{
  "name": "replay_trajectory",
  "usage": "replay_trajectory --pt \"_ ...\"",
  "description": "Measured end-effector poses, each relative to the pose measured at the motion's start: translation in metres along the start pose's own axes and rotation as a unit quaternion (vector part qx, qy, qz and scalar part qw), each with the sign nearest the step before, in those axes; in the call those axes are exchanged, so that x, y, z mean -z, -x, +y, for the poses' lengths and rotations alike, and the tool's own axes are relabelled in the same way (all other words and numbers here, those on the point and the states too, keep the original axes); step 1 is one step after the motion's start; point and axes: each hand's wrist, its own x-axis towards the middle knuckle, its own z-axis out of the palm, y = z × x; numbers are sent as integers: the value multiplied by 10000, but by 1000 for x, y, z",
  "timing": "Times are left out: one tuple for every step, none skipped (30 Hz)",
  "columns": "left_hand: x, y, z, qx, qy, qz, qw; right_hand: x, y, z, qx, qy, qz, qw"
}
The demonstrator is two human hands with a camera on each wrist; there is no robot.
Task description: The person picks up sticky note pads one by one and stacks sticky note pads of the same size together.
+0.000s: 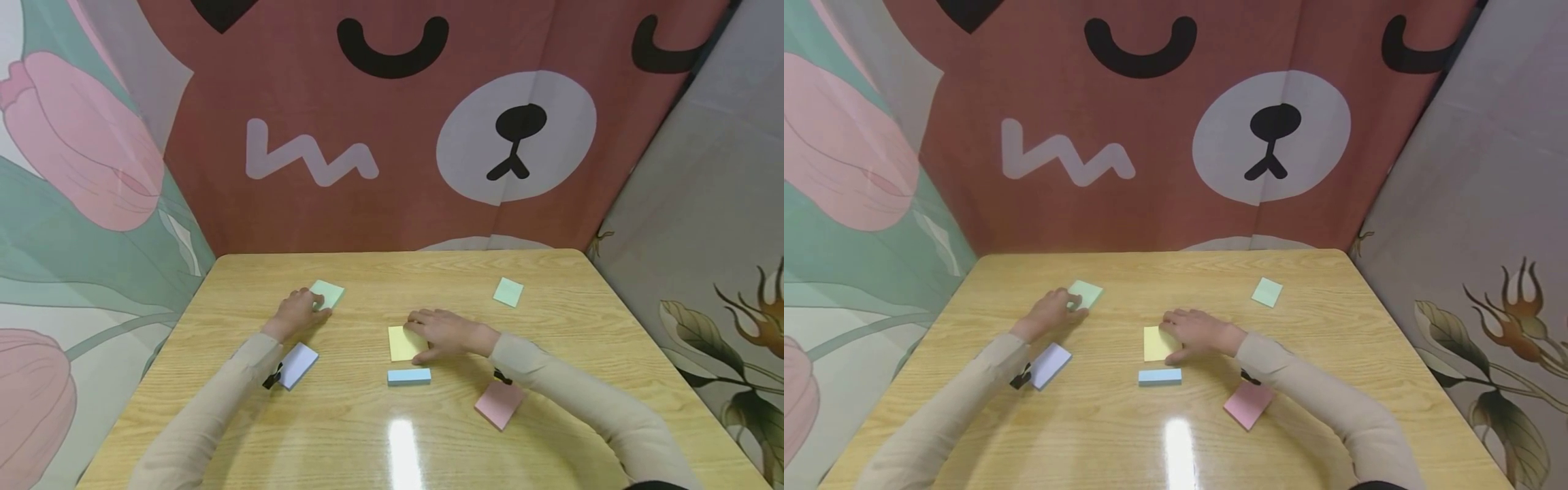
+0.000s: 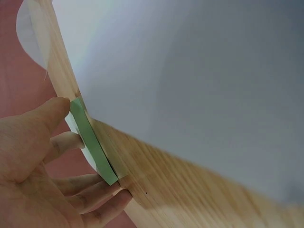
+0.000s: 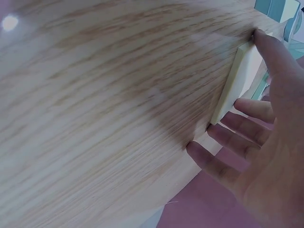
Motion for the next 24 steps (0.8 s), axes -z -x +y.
replay_trajectory --pt "0 0 0 -8 -10 -3 10000 -1 1 1 -15 -13 3 10000" --pt "0 0 0 -20 -30 4 10000 -1 2 2 -25 -9 7 10000" --pt "0 0 0 -20 -35 3 10000 -2 3 3 -40 0 5 10000" --pt "0 0 1 -19 -40 4 10000 -2 3 4 -53 -11 13 10000" --pt "1 0 1 -31 -51 10 10000 -3 4 4 -61 -6 11 10000" --pt "1 0 1 -37 -62 19 10000 -3 6 5 -62 15 -1 10000" --pt "1 0 1 -48 -73 30 10000 -2 7 6 -48 16 5 10000" --pt "1 0 1 -58 -67 31 10000 -2 8 6 -37 29 14 10000" --pt "1 0 1 -59 -51 23 10000 -2 10 7 -36 29 8 10000" --pt "2 1 1 -57 -52 25 10000 -2 11 7 -21 20 17 10000" --pt "2 1 1 -51 -56 26 10000 -2 12 8 -17 28 7 10000" --pt "2 1 1 -34 -45 25 10000 -3 13 9 -15 28 6 10000" --pt "2 1 1 -20 -35 19 10000 -3 14 9 -29 21 -5 10000" --pt "2 1 1 -27 -40 23 10000 -4 15 10 -49 21 -23 10000" --pt "2 1 1 -16 -36 32 10000 -4 17 11 -63 0 -31 10000" --pt "1 1 2 -8 -30 38 10000 -5 19 11 -79 7 -42 10000" --pt "1 1 2 -22 -41 55 10000 -6 20 12 -102 16 -54 9999" --pt "1 1 2 -34 -46 67 10000 -7 21 13 -93 -3 -27 10000" --pt "0 0 3 -56 -57 73 9999 -7 22 13 -83 -11 0 10000" --pt "0 0 3 -69 -65 80 9999 -8 23 13 -79 -12 19 10000" --pt "0 0 4 -42 -41 69 10000 -8 24 13 -75 -1 37 10000" --pt "0 1 4 -29 -36 60 10000 -9 24 13 -74 36 41 10000" --pt "0 1 4 -10 -27 60 10000 -9 24 14 -51 36 83 9999" --pt "1 1 4 13 -18 50 10000 -9 24 14 -31 61 119 9999"
